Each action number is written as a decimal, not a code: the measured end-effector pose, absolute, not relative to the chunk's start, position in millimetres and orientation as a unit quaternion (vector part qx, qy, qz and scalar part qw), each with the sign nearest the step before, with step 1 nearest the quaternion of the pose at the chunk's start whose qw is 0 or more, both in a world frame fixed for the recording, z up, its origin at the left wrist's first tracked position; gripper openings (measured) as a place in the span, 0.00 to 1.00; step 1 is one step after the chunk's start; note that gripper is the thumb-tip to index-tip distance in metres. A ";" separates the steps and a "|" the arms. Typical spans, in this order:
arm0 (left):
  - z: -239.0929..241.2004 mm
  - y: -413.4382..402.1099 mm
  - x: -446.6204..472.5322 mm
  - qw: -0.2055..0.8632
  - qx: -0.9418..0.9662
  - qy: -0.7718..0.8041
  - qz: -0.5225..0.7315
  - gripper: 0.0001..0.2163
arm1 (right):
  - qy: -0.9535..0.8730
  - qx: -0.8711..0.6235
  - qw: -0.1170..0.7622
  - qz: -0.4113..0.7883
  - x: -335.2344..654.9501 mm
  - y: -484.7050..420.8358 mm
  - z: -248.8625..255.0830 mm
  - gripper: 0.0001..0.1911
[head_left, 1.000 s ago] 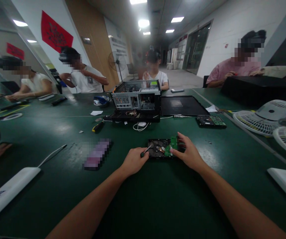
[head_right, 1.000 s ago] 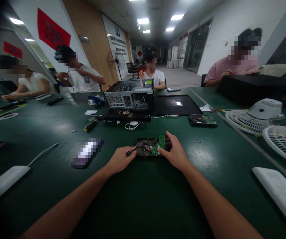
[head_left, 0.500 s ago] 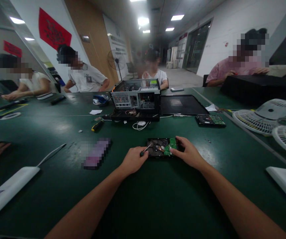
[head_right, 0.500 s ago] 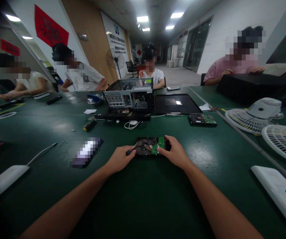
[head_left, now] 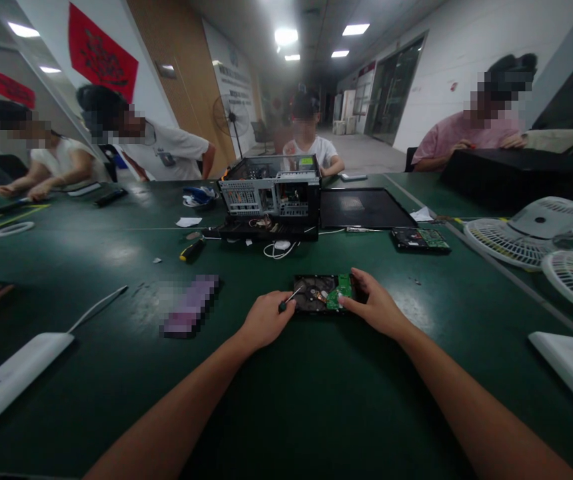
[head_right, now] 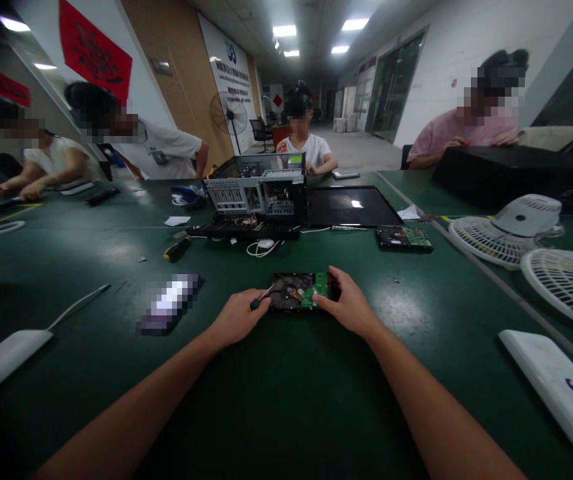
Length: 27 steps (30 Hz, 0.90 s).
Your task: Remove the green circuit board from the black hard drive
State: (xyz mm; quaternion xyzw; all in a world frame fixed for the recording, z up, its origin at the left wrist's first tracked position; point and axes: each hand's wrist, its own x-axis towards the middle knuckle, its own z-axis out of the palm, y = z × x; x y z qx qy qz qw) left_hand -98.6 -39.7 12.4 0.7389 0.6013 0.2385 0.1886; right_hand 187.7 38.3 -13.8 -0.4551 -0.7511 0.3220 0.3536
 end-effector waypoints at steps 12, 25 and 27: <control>7.8 -38.8 -99.5 0.191 0.731 0.608 0.243 0.15 | -0.777 -0.455 0.323 0.291 188.8 37.5 -10.2 0.37; 14.6 -41.4 -98.5 0.205 0.727 0.612 0.233 0.16 | -0.775 -0.440 0.336 0.305 186.3 32.9 -4.6 0.30; 15.0 -41.5 -98.3 0.206 0.727 0.611 0.235 0.16 | -0.771 -0.439 0.342 0.309 186.0 32.2 -3.8 0.30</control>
